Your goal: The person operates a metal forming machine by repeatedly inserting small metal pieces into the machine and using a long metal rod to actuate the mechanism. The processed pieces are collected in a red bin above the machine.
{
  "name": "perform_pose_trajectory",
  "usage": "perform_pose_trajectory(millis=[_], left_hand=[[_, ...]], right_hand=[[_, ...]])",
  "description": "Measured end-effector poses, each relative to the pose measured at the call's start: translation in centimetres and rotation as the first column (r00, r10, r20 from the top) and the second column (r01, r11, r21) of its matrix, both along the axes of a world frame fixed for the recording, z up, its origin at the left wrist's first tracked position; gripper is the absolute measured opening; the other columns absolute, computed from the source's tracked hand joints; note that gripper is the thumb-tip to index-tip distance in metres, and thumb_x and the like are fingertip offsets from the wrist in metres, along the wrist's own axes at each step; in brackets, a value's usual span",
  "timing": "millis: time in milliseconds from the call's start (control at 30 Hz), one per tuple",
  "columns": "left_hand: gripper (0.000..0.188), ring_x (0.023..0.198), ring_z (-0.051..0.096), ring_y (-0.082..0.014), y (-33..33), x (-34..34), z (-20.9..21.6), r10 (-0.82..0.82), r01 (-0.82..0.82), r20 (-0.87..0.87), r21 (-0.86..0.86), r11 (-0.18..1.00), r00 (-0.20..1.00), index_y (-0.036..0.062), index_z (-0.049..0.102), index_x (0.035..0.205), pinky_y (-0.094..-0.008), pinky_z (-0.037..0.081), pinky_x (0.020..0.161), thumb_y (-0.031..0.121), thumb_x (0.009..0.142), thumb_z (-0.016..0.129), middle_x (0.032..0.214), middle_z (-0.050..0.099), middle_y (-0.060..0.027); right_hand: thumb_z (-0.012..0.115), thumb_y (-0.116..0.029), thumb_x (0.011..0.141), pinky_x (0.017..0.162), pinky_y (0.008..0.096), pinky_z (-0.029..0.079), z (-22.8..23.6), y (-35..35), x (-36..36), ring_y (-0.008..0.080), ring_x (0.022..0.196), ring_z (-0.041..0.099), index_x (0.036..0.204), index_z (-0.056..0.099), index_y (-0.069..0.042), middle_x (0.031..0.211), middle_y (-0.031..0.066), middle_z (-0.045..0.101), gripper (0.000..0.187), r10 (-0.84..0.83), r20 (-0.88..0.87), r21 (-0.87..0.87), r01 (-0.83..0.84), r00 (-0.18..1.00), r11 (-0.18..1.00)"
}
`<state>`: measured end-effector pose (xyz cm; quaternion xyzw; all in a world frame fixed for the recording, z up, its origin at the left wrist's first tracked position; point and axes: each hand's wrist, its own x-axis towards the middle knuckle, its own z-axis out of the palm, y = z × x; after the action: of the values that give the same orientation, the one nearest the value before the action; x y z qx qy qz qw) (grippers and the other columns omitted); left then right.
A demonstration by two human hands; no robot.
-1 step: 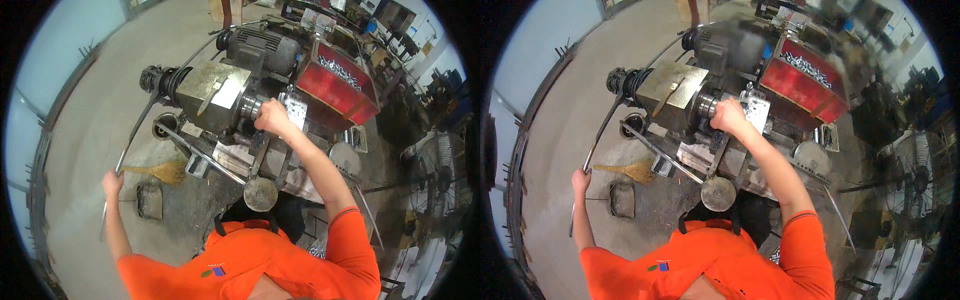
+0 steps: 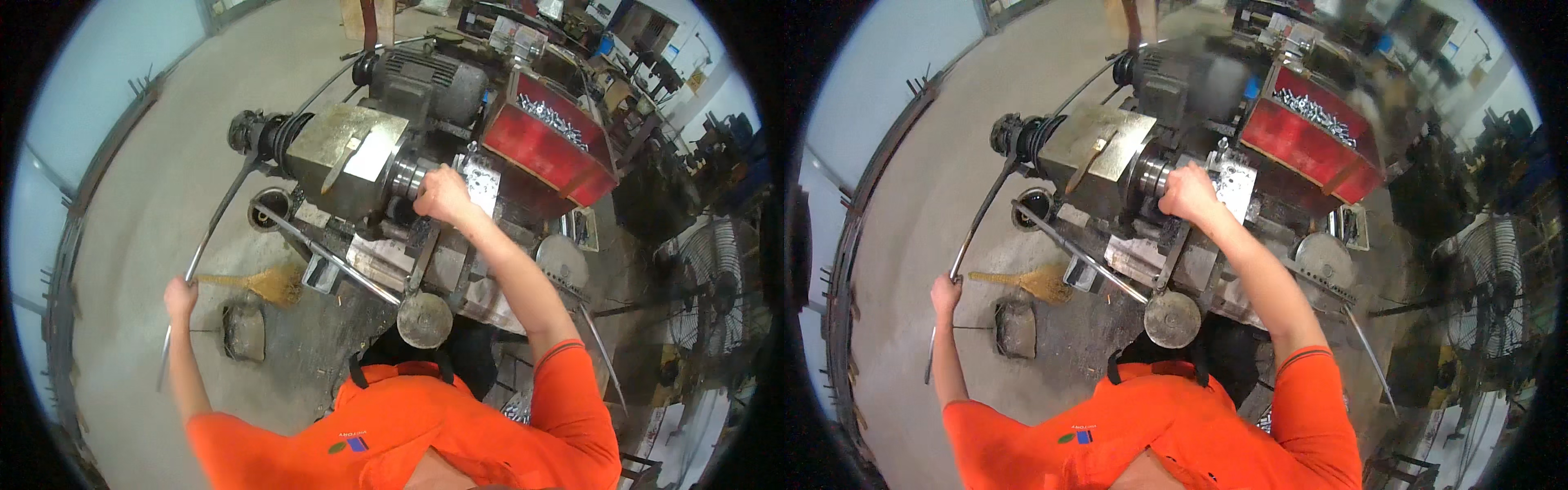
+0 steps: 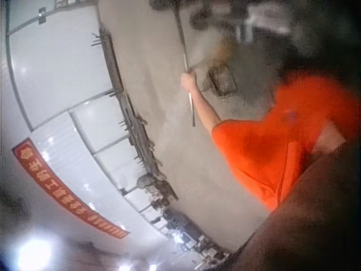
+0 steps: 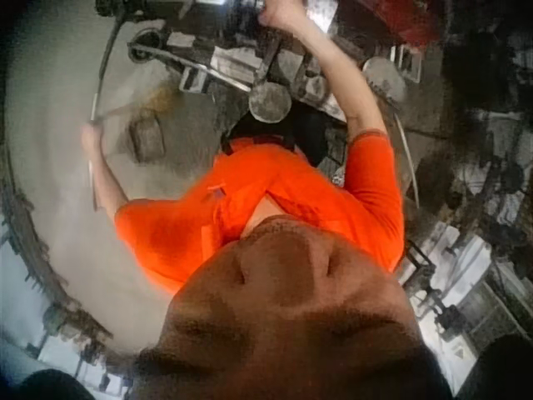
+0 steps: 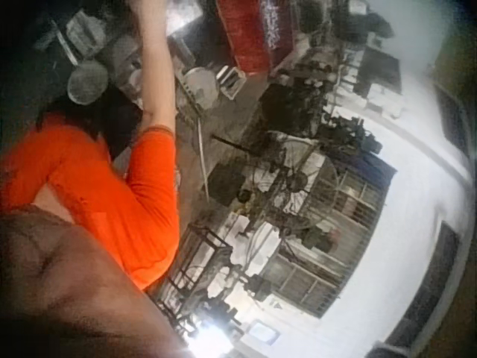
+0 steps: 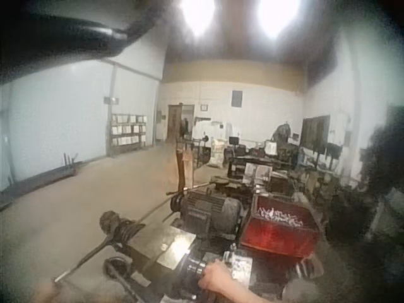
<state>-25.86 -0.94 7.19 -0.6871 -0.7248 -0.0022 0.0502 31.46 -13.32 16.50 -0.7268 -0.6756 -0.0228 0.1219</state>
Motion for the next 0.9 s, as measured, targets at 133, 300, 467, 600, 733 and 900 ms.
perform_pose_trajectory(millis=[133,300,467,600,733,900], left_hand=[[0.027,0.084,0.062,-0.0365,3.1,-0.4,1.0,0.076,-0.077,0.012,0.022,0.997,0.997,0.0052,0.064,0.086,-0.0459,0.049,0.075,0.029,0.076,0.06,0.085,0.064,-0.019],[0.032,0.089,0.061,-0.0359,2.4,1.4,1.0,0.147,-0.148,0.107,0.006,0.989,0.983,0.0056,0.064,0.089,-0.0445,0.049,0.076,0.033,0.074,0.061,0.09,0.065,-0.018],[0.035,0.088,0.061,-0.0369,-7.5,7.0,1.8,0.169,-0.153,0.339,-0.074,0.985,0.926,0.0052,0.064,0.09,-0.0435,0.048,0.076,0.035,0.071,0.063,0.089,0.064,-0.0193],[0.037,0.086,0.061,-0.0371,-12.3,12.7,2.3,0.13,-0.108,0.291,-0.091,0.99,0.948,0.0041,0.063,0.091,-0.0448,0.048,0.076,0.035,0.07,0.064,0.085,0.064,-0.0203],[0.029,0.077,0.062,-0.0384,-12.6,10.9,1.6,0.027,-0.052,0.303,0.074,0.996,0.953,0.0021,0.059,0.082,-0.0457,0.049,0.072,0.029,0.072,0.063,0.079,0.064,-0.0195],[0.027,0.075,0.062,-0.0384,-11.3,12.8,2.5,0.002,-0.022,0.283,0.069,0.997,0.959,-0.0003,0.058,0.083,-0.0463,0.049,0.069,0.024,0.071,0.063,0.08,0.063,-0.0209]], right_hand=[[0.057,-0.017,0.052,0.068,0.0402,0.052,0.1,0.1,-0.2,0.0379,0.071,0.062,0.061,0.067,-0.003,0.068,0.0204,0.062,0.02,-0.023,0.023,0.003,0.023,0.999,1.0],[0.059,-0.019,0.054,0.075,0.04,0.051,0.1,-0.1,0.5,0.0359,0.08,0.062,0.068,0.066,0.001,0.076,0.0218,0.064,0.026,-0.024,-0.065,-0.1,0.017,0.998,0.995],[0.059,-0.016,0.053,0.072,0.0416,0.052,-0.1,0.0,0.1,0.0377,0.076,0.062,0.067,0.066,0.002,0.076,0.0229,0.063,0.024,-0.008,-0.087,-0.014,0.006,0.996,1.0],[0.06,-0.017,0.054,0.072,0.0407,0.052,-0.3,-0.4,0.4,0.0361,0.076,0.063,0.068,0.066,0.001,0.076,0.0222,0.064,0.024,-0.027,-0.028,0.019,0.028,0.999,0.999],[0.061,-0.024,0.056,0.075,0.0389,0.051,3.5,-2.4,1.3,0.0336,0.078,0.063,0.071,0.068,-0.001,0.076,0.0191,0.065,0.029,-0.142,0.038,-0.056,0.144,0.989,0.988],[0.061,-0.022,0.058,0.088,0.041,0.044,9.7,-7.3,10.7,0.0364,0.102,0.05,0.095,0.067,-0.007,0.119,0.0212,0.052,0.04,-0.196,0.053,0.498,0.145,0.979,0.855]])
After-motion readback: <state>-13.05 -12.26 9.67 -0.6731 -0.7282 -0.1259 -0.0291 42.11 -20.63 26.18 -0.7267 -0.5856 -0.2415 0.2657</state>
